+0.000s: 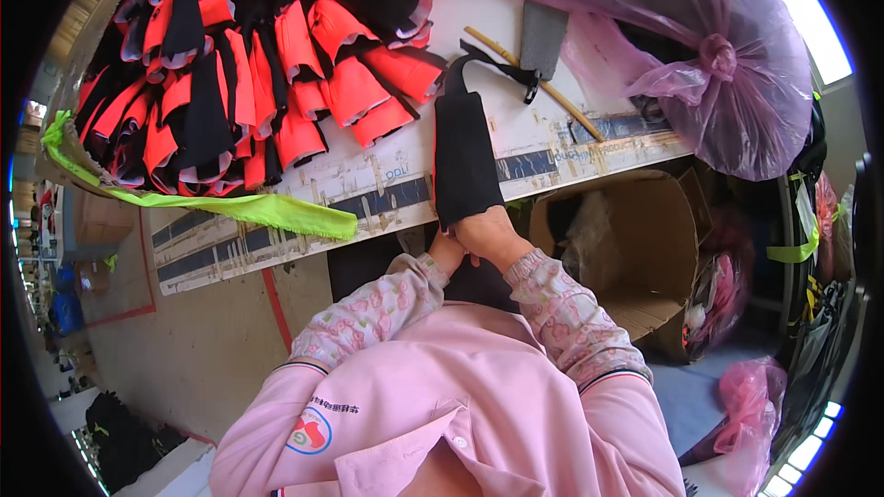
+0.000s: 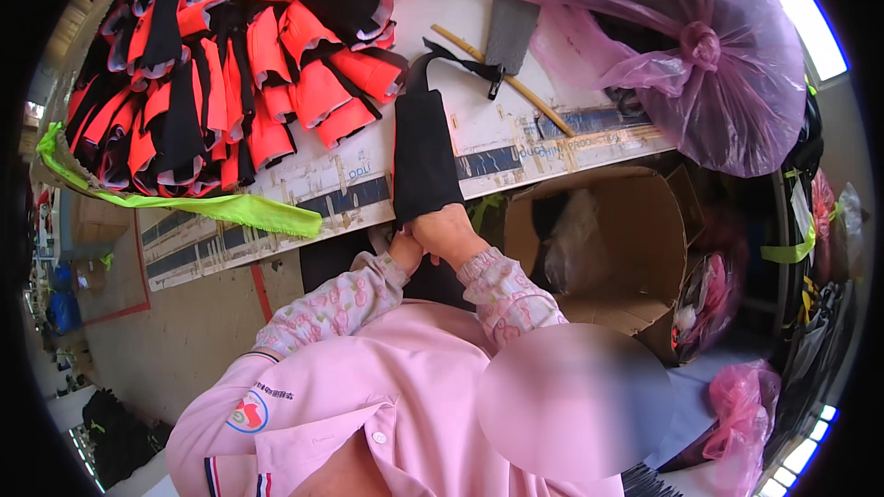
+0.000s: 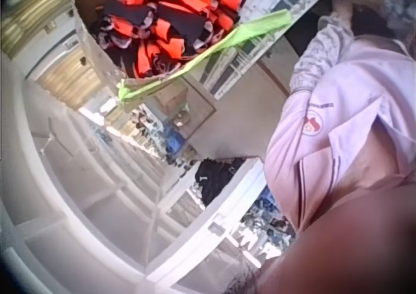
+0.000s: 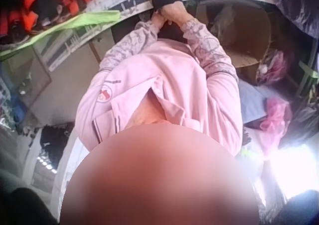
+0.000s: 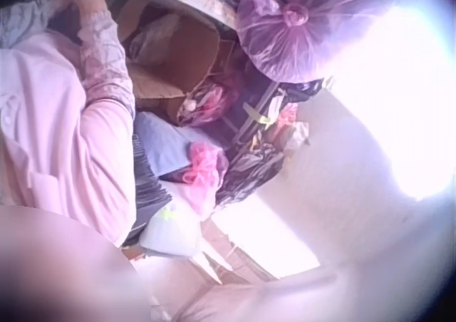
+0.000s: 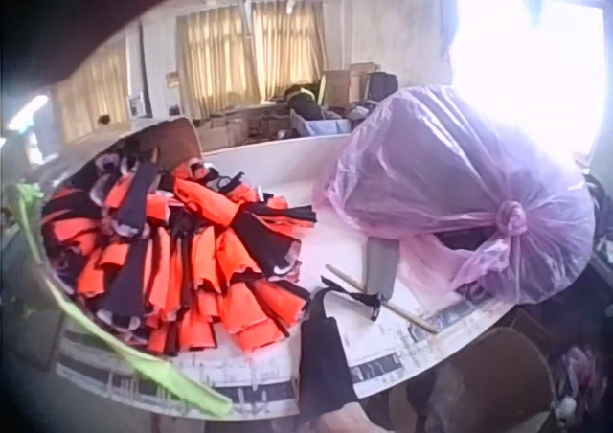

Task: Turning fabric components inside out using a wooden stick tool on an industrial assembly line.

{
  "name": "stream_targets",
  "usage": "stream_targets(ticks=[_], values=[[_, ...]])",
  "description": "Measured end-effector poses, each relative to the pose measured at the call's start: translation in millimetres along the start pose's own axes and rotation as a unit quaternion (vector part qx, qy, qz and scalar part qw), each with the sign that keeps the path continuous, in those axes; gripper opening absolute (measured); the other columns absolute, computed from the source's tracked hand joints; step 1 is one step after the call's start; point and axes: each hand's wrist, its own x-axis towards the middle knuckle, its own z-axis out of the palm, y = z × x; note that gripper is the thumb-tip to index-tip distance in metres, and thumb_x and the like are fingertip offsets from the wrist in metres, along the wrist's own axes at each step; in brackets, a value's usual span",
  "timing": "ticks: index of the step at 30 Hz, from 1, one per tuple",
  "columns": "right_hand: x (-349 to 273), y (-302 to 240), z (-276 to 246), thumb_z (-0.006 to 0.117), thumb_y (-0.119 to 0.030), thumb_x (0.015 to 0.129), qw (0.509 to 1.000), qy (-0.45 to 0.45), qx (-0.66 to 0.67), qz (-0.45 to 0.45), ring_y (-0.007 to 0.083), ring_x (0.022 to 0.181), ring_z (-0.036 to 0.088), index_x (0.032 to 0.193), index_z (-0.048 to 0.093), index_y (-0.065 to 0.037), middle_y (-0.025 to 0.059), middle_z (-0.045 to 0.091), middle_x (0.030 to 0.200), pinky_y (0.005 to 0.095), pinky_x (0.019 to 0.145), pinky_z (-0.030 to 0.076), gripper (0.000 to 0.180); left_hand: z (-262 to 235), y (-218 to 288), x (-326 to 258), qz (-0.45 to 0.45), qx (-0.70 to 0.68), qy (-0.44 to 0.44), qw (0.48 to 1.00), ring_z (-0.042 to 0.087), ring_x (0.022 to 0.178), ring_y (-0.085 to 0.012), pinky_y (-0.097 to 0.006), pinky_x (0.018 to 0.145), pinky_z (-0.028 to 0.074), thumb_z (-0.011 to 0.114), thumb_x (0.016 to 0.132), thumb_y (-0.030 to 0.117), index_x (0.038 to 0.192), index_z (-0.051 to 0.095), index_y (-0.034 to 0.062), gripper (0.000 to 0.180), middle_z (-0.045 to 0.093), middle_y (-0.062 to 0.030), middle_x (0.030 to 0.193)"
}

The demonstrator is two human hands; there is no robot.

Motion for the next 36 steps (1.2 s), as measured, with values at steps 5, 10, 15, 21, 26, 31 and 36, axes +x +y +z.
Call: stream_targets(ticks=[5,10,15,21,26,31,36], values=[[-17,-1,-14,0.05,-0.01,0.083,0.997,-0.009,-0.006,-0.08,0.0198,0.052,0.062,0.085,0.061,-0.001,0.0123,0.062,0.069,0.0289,0.05,0.05,0.014,-2,-3,1,-0.003,-0.073,-0.016,0.997,0.055,0.049,-0.0179,-0.03,0.05,0.049,0.05,0.088,0.017,0.099,0.053,0.0055,0.017,0.061,-0.0113,0.074],[-52,15,-58,0.054,0.003,0.079,0.945,0.241,0.134,-0.178,0.0231,0.101,0.057,0.117,0.053,-0.001,0.0142,0.06,0.107,0.031,0.086,0.045,0.038,17,31,-4,-0.013,-0.067,-0.001,0.998,0.053,0.049,-0.0136,-0.031,0.06,0.052,0.046,0.093,0.03,0.105,0.054,0.0058,0.028,0.062,-0.0098,0.081],[-18,23,-26,0.06,-0.003,0.068,0.884,0.306,-0.232,-0.267,0.0313,0.116,0.048,0.121,0.05,-0.003,0.0187,0.051,0.123,0.0367,0.095,0.042,0.055,32,29,-5,0.014,-0.073,0.065,0.995,0.054,0.05,-0.0147,-0.029,0.052,0.05,0.049,0.091,0.027,0.103,0.054,0.0058,0.025,0.061,-0.0078,0.078],[-36,8,-20,0.058,0.0,0.076,0.948,0.245,0.205,-0.009,0.0319,0.093,0.06,0.109,0.057,-0.004,0.0175,0.061,0.099,0.0346,0.079,0.049,0.033,44,42,0,0.028,-0.075,0.103,0.992,0.054,0.049,-0.0146,-0.027,0.042,0.044,0.05,0.089,0.024,0.1,0.055,0.008,0.02,0.061,-0.0056,0.076],[-31,24,-17,0.063,-0.005,0.074,0.925,0.374,0.005,-0.06,0.0286,0.074,0.057,0.111,0.051,-0.005,0.0145,0.052,0.092,0.0365,0.066,0.048,0.038,39,39,7,-0.015,-0.087,0.073,0.993,0.056,0.054,-0.014,-0.024,0.044,0.045,0.048,0.091,0.024,0.098,0.057,0.0086,0.019,0.062,-0.0063,0.078],[-23,32,-11,0.055,0.005,0.072,0.93,0.36,0.07,-0.014,0.0309,0.071,0.055,0.106,0.05,-0.003,0.0163,0.049,0.092,0.0359,0.065,0.047,0.035,44,38,4,0.004,-0.085,0.074,0.994,0.058,0.056,-0.0147,-0.024,0.046,0.046,0.047,0.093,0.026,0.101,0.056,0.0062,0.023,0.063,-0.0086,0.08],[-27,83,-10,0.049,0.008,0.072,0.897,0.422,0.123,0.051,0.0283,0.07,0.056,0.099,0.05,0.0,0.015,0.055,0.081,0.0335,0.063,0.047,0.028,35,31,8,-0.023,-0.109,0.091,0.99,0.058,0.055,-0.0144,-0.024,0.046,0.047,0.047,0.093,0.025,0.102,0.056,0.0044,0.025,0.065,-0.0095,0.082]])
